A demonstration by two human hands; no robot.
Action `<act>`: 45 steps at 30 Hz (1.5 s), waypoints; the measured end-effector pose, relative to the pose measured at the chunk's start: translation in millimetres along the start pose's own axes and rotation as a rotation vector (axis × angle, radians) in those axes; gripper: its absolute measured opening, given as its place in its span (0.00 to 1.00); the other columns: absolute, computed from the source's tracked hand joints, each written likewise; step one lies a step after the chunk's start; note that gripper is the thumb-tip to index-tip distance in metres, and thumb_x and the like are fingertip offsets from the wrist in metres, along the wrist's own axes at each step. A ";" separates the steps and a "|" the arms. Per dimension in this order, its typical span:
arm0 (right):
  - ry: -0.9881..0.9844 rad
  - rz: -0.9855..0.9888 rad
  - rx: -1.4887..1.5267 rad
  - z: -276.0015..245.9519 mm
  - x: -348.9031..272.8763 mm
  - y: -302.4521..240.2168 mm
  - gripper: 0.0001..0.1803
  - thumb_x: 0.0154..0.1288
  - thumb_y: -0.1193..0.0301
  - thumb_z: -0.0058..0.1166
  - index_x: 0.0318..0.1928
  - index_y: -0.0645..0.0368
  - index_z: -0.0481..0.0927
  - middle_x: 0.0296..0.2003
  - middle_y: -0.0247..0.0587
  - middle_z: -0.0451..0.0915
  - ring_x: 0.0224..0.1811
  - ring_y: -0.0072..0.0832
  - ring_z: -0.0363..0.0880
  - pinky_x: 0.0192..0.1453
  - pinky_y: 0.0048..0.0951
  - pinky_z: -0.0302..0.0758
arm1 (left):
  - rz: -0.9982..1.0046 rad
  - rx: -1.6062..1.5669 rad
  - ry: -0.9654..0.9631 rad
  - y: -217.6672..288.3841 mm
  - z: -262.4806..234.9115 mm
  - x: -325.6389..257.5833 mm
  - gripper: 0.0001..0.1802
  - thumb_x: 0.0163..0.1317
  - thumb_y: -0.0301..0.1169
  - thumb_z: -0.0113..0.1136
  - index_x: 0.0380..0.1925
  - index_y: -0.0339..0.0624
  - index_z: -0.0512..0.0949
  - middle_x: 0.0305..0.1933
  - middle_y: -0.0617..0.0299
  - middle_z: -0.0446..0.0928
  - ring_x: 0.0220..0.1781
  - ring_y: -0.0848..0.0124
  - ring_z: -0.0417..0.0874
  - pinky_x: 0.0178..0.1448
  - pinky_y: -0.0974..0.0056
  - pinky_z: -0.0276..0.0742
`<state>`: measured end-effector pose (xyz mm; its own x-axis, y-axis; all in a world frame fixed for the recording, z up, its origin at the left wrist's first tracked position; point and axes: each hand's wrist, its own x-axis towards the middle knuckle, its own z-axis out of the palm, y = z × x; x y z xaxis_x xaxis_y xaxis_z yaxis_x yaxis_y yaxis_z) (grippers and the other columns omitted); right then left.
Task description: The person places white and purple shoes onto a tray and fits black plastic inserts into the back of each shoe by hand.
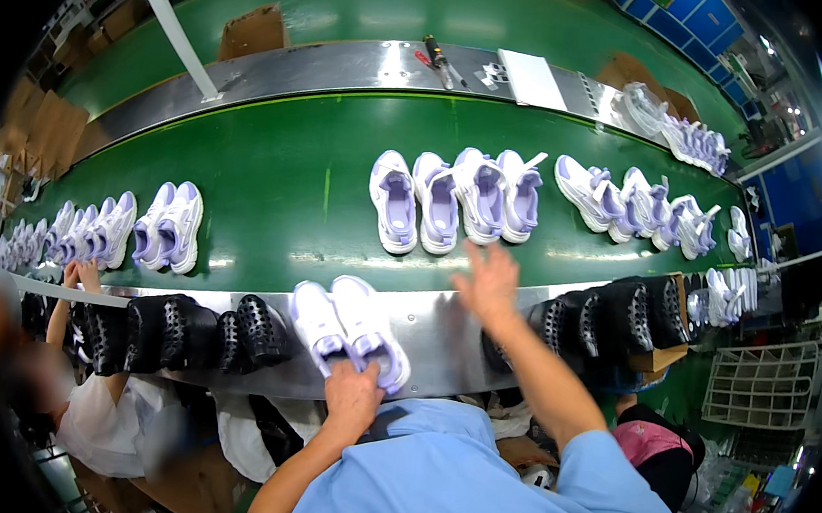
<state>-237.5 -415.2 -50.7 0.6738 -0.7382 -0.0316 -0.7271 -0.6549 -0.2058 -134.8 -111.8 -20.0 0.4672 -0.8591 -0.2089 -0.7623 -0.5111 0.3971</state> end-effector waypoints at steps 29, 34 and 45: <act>0.021 0.001 0.064 71.4 89.8 -30.2 0.27 0.63 0.62 0.67 0.59 0.62 0.81 0.63 0.80 0.73 0.58 0.65 0.82 0.63 0.59 0.77 | 0.411 0.046 0.017 -10.7 -0.2 285.4 0.20 0.60 0.21 0.65 0.53 0.45 0.79 0.57 0.44 0.78 0.58 0.43 0.80 0.57 0.44 0.79; 0.070 -0.089 0.131 23.8 38.1 -63.5 0.13 0.63 0.65 0.65 0.44 0.57 0.87 0.45 0.59 0.79 0.44 0.52 0.83 0.51 0.52 0.78 | 0.500 -0.147 0.125 -7.5 -30.0 228.6 0.18 0.54 0.18 0.63 0.47 0.40 0.80 0.37 0.47 0.80 0.45 0.46 0.81 0.47 0.45 0.79; 0.055 0.105 0.669 -21.7 -159.6 -34.2 0.26 0.64 0.58 0.72 0.55 0.61 0.83 0.49 0.57 0.80 0.49 0.53 0.81 0.54 0.47 0.79 | 0.437 -0.270 0.090 -18.4 -46.4 34.6 0.22 0.54 0.28 0.77 0.48 0.37 0.80 0.39 0.48 0.82 0.44 0.44 0.84 0.48 0.48 0.81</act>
<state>-323.0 -278.5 -17.4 0.5833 -0.8114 -0.0381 -0.5390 -0.3515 -0.7654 -83.8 -130.9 6.9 0.1775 -0.9789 0.1009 -0.7575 -0.0705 0.6491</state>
